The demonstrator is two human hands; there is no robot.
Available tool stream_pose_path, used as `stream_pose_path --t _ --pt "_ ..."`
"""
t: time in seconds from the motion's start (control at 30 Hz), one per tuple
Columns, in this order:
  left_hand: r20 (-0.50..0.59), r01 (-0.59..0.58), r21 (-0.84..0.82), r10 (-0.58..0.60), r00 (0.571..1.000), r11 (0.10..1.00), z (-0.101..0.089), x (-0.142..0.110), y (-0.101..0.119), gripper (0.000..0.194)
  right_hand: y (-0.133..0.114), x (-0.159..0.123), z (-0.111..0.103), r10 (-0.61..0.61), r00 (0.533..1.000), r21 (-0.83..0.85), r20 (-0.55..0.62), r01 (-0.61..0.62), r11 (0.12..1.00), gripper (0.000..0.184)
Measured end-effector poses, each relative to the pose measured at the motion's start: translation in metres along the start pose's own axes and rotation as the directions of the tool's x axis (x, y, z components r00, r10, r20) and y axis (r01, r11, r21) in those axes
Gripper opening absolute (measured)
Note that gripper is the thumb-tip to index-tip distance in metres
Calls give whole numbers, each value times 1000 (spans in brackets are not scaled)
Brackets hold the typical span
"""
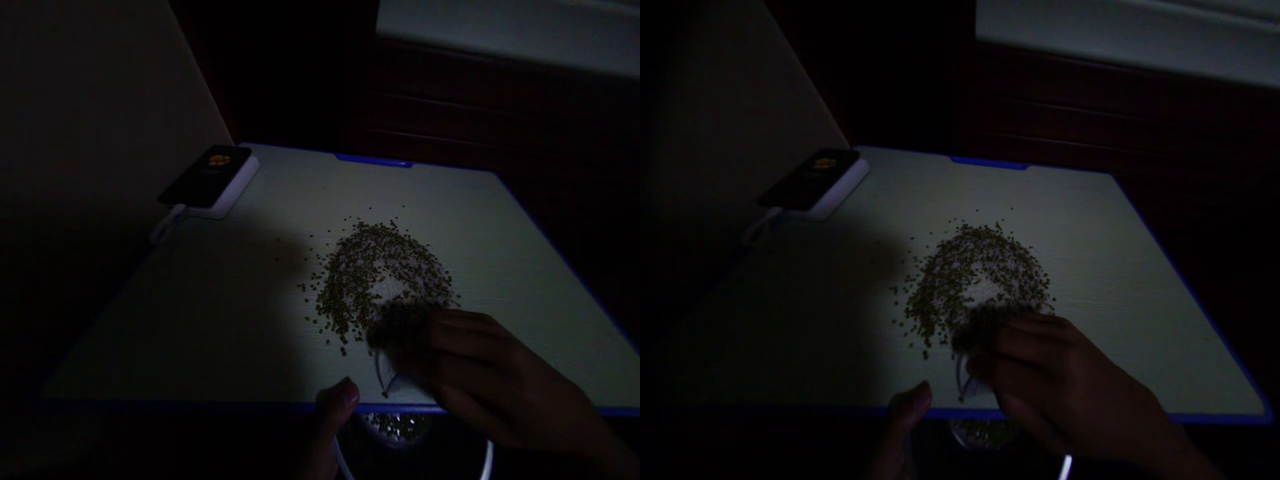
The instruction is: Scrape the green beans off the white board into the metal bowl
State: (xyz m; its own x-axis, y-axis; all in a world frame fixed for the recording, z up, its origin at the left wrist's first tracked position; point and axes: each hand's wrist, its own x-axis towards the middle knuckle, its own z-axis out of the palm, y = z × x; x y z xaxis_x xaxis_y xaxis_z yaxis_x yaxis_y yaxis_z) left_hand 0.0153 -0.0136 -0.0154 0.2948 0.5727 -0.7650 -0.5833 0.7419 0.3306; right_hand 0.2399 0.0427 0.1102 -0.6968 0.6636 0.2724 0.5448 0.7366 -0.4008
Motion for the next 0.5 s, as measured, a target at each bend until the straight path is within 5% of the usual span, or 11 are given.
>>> stream_pose_path --t 0.13,0.5 --pt "-126 62 29 -58 990 998 7 -4 0 25 -1 -1 0 -9 1000 -23 -12 9 1000 26" --pt "-19 52 -18 -53 998 998 12 -7 8 32 -2 0 0 -10 1000 -11 -13 10 1000 27"
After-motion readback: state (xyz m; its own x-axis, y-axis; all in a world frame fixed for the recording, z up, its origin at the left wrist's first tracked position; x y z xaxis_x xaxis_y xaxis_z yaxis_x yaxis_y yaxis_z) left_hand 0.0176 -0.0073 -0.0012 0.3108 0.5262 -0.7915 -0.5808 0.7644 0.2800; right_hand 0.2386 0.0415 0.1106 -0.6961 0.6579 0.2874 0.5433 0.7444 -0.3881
